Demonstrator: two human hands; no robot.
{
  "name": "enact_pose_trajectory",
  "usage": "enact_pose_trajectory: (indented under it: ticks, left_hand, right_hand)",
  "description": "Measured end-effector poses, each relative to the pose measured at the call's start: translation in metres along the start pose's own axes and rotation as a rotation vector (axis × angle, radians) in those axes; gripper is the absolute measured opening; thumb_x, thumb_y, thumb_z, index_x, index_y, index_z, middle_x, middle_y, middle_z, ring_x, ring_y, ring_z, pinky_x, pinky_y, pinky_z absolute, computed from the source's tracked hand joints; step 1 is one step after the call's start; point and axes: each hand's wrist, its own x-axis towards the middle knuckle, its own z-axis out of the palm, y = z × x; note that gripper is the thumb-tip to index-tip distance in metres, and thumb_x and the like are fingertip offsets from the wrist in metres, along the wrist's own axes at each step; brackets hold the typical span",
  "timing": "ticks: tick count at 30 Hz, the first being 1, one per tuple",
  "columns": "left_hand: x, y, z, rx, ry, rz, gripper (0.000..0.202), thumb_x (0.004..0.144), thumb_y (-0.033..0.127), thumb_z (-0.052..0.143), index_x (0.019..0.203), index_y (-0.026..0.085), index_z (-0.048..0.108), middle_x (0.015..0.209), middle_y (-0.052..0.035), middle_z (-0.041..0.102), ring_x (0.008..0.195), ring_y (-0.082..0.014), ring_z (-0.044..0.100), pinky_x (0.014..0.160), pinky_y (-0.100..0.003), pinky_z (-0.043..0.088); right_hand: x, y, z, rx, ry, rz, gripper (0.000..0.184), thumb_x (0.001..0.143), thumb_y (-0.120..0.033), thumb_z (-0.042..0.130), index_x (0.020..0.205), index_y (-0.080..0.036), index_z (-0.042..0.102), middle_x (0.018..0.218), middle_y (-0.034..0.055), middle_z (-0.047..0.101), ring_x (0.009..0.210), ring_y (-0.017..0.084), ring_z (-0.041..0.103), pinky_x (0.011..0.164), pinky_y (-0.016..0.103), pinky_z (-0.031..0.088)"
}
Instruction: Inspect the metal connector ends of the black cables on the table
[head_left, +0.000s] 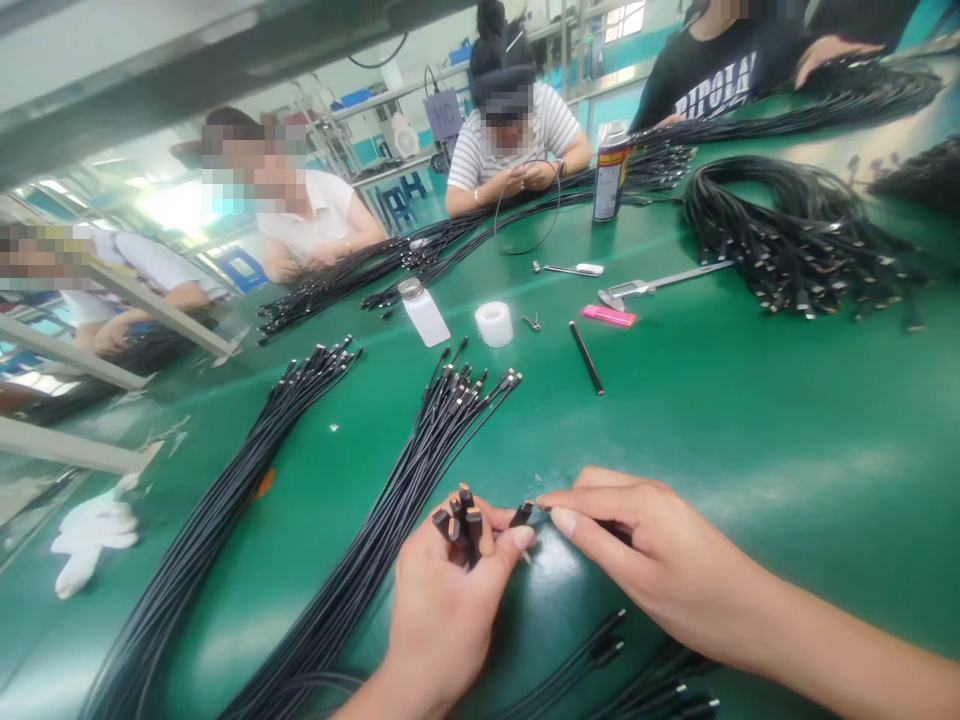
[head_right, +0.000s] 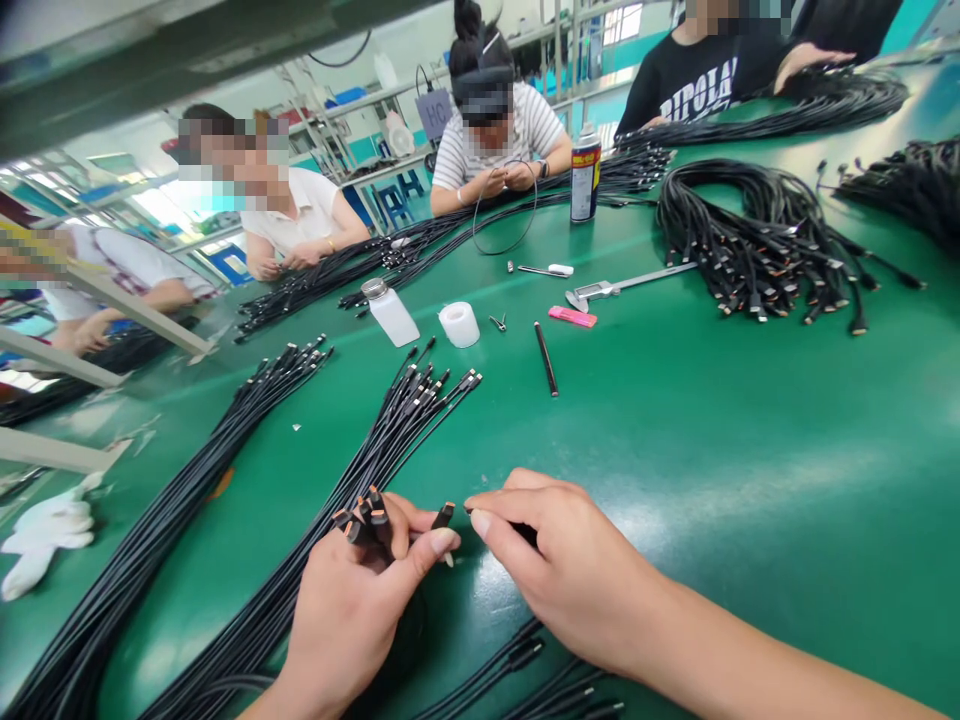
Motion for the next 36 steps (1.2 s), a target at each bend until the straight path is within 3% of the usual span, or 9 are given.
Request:
enact_pose_trajectory:
  ticks: [8, 30, 36]
  left_hand:
    - [0.0005, 0.0057, 0.0042, -0.178, -0.051, -0.057, 0.035, 0.076, 0.027, 0.074, 0.059, 0.02, 0.045, 0.067, -0.0018, 0.067, 0.061, -0.0164, 0.065, 0.062, -0.026, 0.053]
    - [-0.0017, 0.005, 0.0039, -0.179, -0.063, -0.047, 0.035, 0.076, 0.027, 0.074, 0.06, 0.02, 0.044, 0.069, -0.0015, 0.067, 0.061, -0.0164, 0.066, 0.063, -0.027, 0.054]
    - [-0.002, 0.0044, 0.0044, -0.156, -0.068, -0.056, 0.035, 0.077, 0.028, 0.074, 0.06, 0.02, 0.044, 0.066, -0.0015, 0.068, 0.062, -0.0173, 0.066, 0.064, -0.028, 0.054]
  right_hand:
    - [-0.0007, -0.002, -0.0004, 0.106, -0.047, -0.057, 0.032, 0.103, -0.022, 0.045, 0.117, -0.036, 0.07, 0.087, -0.0053, 0.07, 0.082, 0.012, 0.057, 0.074, 0.025, 0.043]
    - [-0.0017, -0.0032, -0.0014, 0.107, -0.024, -0.028, 0.031, 0.103, -0.025, 0.045, 0.089, -0.025, 0.072, 0.085, -0.0038, 0.069, 0.079, 0.013, 0.056, 0.072, 0.025, 0.042]
    - [-0.0018, -0.0048, 0.0002, 0.142, -0.038, -0.023, 0.03, 0.102, -0.024, 0.046, 0.099, -0.027, 0.075, 0.087, -0.0018, 0.07, 0.081, 0.014, 0.058, 0.074, 0.026, 0.043]
